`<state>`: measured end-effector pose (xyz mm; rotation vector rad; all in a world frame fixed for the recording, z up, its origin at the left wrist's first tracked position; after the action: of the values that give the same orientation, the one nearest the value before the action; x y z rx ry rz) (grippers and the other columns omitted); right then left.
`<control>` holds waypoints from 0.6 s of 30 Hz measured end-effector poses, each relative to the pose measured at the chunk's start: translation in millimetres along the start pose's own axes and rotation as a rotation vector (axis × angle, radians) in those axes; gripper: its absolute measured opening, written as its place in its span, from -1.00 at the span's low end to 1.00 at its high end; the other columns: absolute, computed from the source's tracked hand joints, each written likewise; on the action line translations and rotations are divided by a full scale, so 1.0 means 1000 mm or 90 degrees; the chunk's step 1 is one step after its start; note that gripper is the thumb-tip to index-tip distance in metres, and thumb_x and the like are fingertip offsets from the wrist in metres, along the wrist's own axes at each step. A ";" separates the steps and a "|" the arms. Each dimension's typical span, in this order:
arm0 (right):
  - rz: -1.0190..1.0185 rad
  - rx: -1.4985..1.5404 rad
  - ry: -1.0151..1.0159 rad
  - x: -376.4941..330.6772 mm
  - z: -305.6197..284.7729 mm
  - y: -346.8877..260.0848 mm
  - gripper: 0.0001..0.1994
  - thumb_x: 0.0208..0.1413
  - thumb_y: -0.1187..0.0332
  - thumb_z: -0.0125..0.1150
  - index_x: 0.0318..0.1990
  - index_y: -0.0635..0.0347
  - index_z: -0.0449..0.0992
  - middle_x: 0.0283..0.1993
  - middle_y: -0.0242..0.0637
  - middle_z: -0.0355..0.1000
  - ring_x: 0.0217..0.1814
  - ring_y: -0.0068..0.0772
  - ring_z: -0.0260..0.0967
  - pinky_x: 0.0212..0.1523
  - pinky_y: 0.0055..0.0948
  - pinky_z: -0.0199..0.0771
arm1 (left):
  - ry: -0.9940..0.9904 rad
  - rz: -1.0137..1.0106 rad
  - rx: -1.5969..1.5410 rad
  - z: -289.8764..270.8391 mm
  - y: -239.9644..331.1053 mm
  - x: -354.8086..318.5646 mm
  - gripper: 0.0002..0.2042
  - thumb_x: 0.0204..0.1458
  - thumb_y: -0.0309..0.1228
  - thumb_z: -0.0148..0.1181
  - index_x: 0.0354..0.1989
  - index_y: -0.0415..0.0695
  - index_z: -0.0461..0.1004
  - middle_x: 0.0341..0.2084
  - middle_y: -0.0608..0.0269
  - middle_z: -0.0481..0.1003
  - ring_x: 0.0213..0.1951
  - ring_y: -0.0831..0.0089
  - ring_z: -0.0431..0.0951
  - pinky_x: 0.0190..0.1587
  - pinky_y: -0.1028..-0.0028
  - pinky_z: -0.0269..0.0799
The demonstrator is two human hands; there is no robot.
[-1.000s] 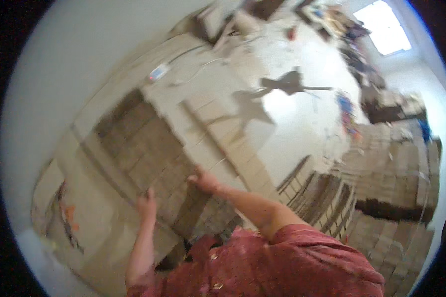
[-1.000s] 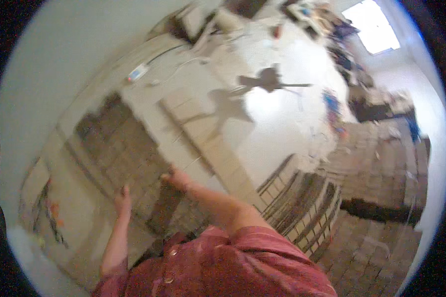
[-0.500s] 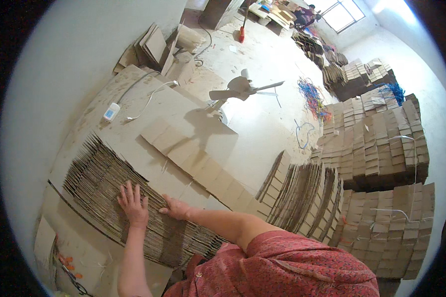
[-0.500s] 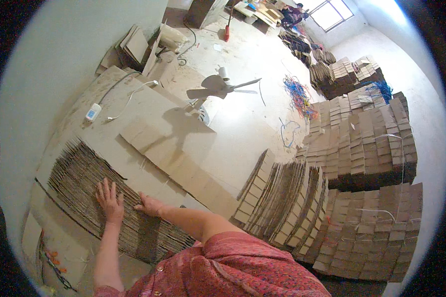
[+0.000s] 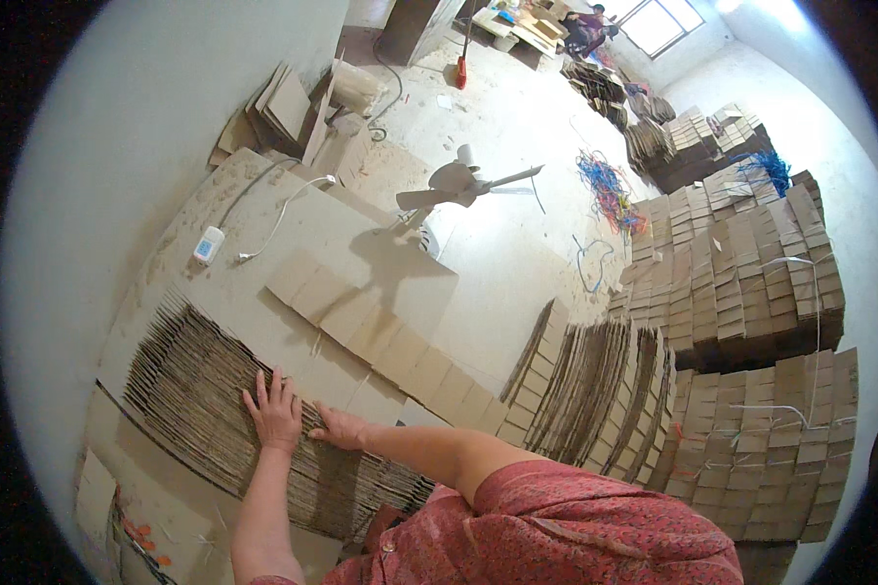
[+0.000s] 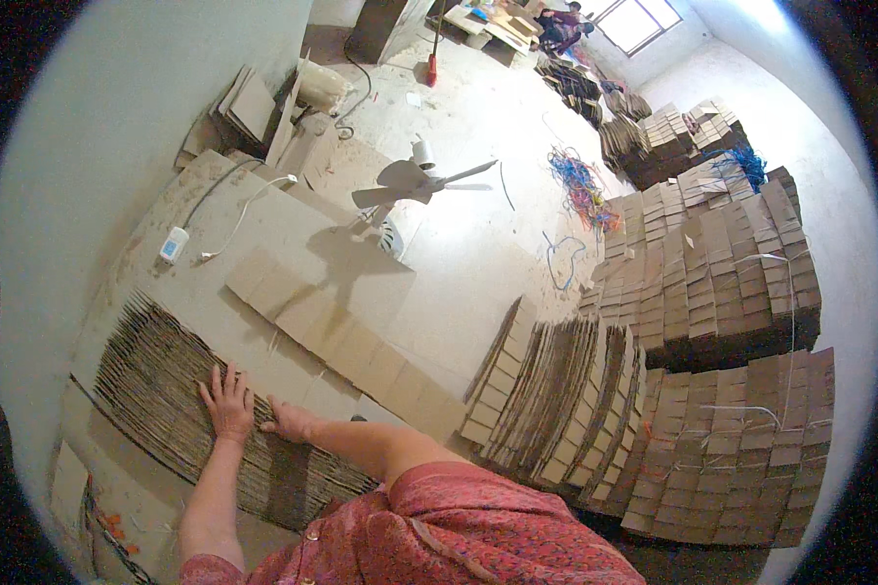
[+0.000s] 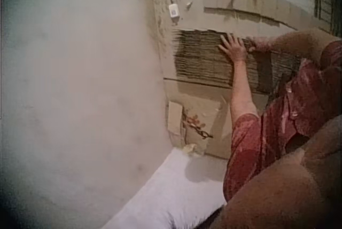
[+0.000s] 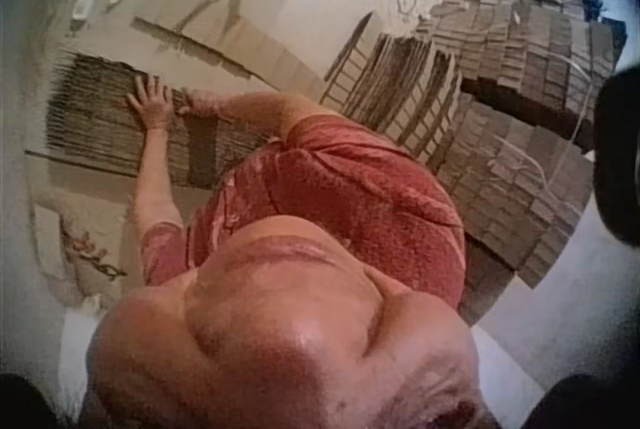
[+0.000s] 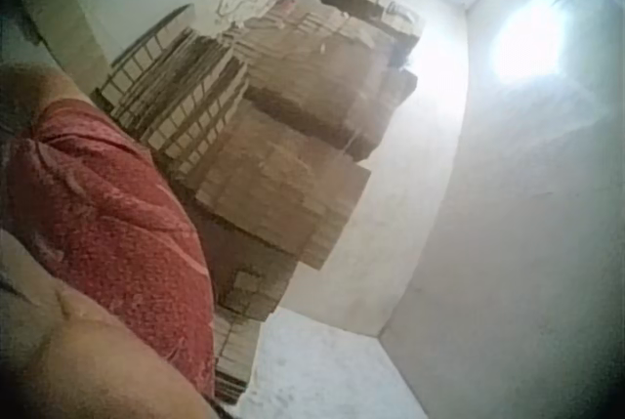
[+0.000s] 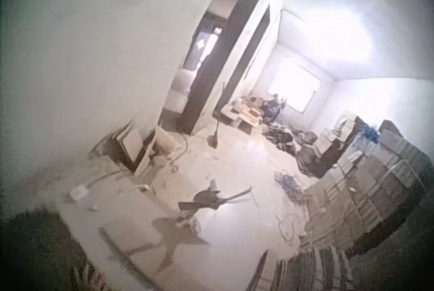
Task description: The person gathers flat cardboard pieces, stacks them, and ties the stack with white plastic straps. They repeat this process, moving the tied bundles to a nearby pile and retrieving more cardboard to continue bundling.
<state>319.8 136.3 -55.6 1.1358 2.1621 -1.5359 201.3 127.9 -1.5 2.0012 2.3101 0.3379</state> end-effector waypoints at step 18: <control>0.017 -0.002 0.025 0.006 0.010 0.016 -0.31 -0.04 -0.02 -0.01 0.13 0.17 -0.10 -0.04 0.15 0.20 -0.01 0.12 0.18 -0.05 -0.13 0.19 | 0.008 0.006 -0.045 0.000 0.007 0.001 -0.76 -0.04 -0.27 -0.11 -0.28 -0.11 0.38 -0.06 0.18 0.24 0.13 0.09 0.01 0.13 -0.02 -0.20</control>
<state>325.4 132.4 -74.6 1.1981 2.1646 -1.5110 208.1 130.3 0.0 1.9834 2.2630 0.4289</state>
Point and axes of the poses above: each hand's wrist, its own x-axis towards the middle knuckle, its own z-axis out of the palm, y = z × x, the point moved 6 cm from there along x, towards the middle knuckle
